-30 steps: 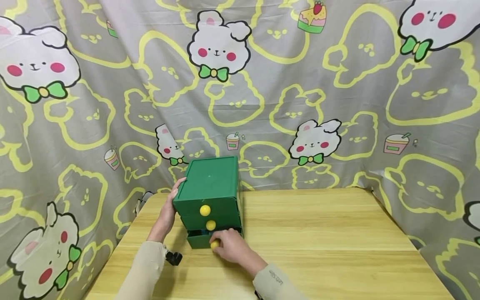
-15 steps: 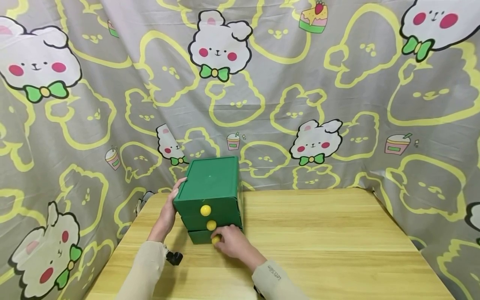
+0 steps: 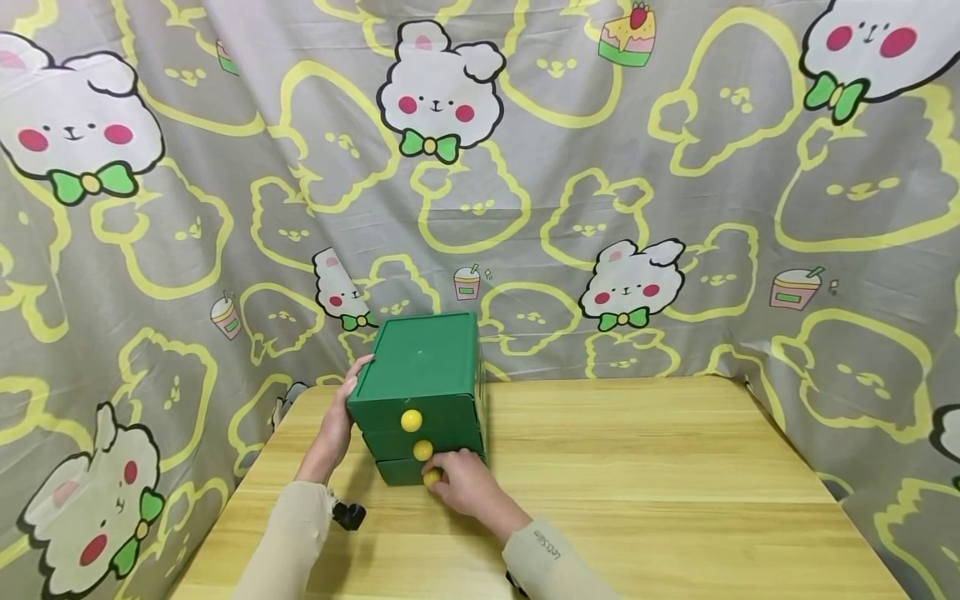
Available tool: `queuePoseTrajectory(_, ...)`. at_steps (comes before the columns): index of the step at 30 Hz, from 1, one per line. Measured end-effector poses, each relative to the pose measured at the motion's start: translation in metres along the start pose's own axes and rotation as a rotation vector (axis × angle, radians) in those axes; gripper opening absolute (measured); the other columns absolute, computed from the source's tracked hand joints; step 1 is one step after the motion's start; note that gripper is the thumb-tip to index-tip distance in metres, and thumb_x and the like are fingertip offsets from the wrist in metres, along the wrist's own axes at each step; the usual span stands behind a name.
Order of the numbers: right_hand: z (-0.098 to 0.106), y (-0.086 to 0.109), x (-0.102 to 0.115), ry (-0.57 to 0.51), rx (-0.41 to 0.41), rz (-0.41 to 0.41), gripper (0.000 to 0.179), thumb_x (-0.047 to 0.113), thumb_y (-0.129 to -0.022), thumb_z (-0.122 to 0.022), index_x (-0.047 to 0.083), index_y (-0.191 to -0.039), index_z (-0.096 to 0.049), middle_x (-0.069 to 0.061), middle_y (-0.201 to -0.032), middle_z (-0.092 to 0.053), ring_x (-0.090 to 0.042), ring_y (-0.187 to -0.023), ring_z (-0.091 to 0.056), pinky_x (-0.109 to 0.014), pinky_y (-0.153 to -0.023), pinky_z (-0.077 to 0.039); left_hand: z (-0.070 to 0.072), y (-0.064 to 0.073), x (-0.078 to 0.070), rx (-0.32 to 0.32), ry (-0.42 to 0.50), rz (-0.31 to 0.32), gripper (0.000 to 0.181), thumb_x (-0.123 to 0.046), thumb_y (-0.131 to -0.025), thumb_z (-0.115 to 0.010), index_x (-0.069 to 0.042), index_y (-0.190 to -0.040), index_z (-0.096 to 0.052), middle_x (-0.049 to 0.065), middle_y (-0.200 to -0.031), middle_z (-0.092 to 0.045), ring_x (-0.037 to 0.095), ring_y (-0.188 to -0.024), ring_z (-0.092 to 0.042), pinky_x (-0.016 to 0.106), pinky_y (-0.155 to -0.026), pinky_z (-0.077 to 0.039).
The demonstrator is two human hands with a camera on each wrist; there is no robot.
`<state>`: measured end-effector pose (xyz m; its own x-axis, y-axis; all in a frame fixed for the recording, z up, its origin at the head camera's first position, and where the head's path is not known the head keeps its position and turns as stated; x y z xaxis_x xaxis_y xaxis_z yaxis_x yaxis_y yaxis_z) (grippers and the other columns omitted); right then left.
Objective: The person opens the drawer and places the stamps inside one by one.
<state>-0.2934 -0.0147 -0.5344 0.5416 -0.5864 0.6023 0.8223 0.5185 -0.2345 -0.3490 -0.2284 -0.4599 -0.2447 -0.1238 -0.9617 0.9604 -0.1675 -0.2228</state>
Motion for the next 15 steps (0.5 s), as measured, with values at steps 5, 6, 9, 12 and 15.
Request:
queuePoseTrajectory(5, 0.0003, -0.0004, 0.0003, 0.01, -0.012, -0.001, 0.016, 0.014, -0.093, -0.077, 0.017, -0.109, -0.079, 0.012, -0.079, -0.069, 0.004, -0.067, -0.054, -0.019, -0.067, -0.047, -0.0008, -0.0003, -0.0015, -0.003, 0.001, -0.008, 0.053, -0.053, -0.109, -0.024, -0.038, -0.159, -0.034, 0.0, -0.169, -0.021, 0.032, -0.15, -0.027, 0.06, -0.115, -0.023)
queuePoseTrajectory(6, 0.0003, -0.0004, 0.0002, 0.01, -0.012, -0.002, 0.016, 0.014, -0.093, -0.077, 0.017, -0.109, -0.079, 0.012, -0.078, -0.069, 0.004, -0.067, -0.054, -0.019, -0.066, -0.047, -0.001, -0.0002, -0.0019, -0.004, 0.002, -0.009, 0.053, -0.053, -0.109, -0.024, -0.038, -0.159, -0.035, 0.0, -0.169, -0.021, 0.031, -0.15, -0.028, 0.06, -0.115, -0.023)
queuePoseTrajectory(9, 0.0003, -0.0002, 0.0001, 0.013, -0.016, -0.002, 0.016, 0.014, -0.093, -0.077, 0.017, -0.109, -0.079, 0.012, -0.077, -0.069, 0.004, -0.067, -0.054, -0.018, -0.066, -0.047, -0.0015, -0.0009, -0.0017, -0.004, 0.006, -0.009, 0.053, -0.054, -0.109, -0.024, -0.039, -0.158, -0.035, 0.0, -0.169, -0.022, 0.031, -0.149, -0.028, 0.06, -0.115, -0.023)
queuePoseTrajectory(12, 0.0004, 0.0005, 0.0008, 0.023, -0.021, 0.001, 0.016, 0.014, -0.093, -0.077, 0.018, -0.108, -0.079, 0.011, -0.08, -0.071, 0.004, -0.067, -0.055, -0.018, -0.066, -0.047, -0.0018, -0.0011, -0.0008, -0.006, 0.009, -0.006, 0.053, -0.055, -0.108, -0.025, -0.039, -0.158, -0.035, -0.001, -0.169, -0.022, 0.031, -0.149, -0.029, 0.06, -0.115, -0.023)
queuePoseTrajectory(15, -0.0005, 0.0016, 0.0025, 0.035, -0.016, 0.004, 0.016, 0.014, -0.093, -0.076, 0.017, -0.109, -0.079, 0.009, -0.085, -0.073, 0.004, -0.067, -0.055, -0.018, -0.065, -0.047, -0.0013, -0.0007, 0.0009, -0.01, 0.007, -0.004, 0.053, -0.055, -0.108, -0.025, -0.04, -0.158, -0.035, -0.001, -0.169, -0.022, 0.031, -0.15, -0.028, 0.061, -0.116, -0.022)
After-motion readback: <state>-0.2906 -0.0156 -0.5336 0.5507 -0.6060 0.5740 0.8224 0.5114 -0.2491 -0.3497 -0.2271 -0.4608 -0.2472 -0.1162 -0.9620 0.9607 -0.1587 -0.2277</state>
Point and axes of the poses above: each hand's wrist, its own y-axis away from the middle knuckle, its own z-axis out of the back of the hand, x = y × z, the point moved 5 cm from there along -y, towards the middle knuckle
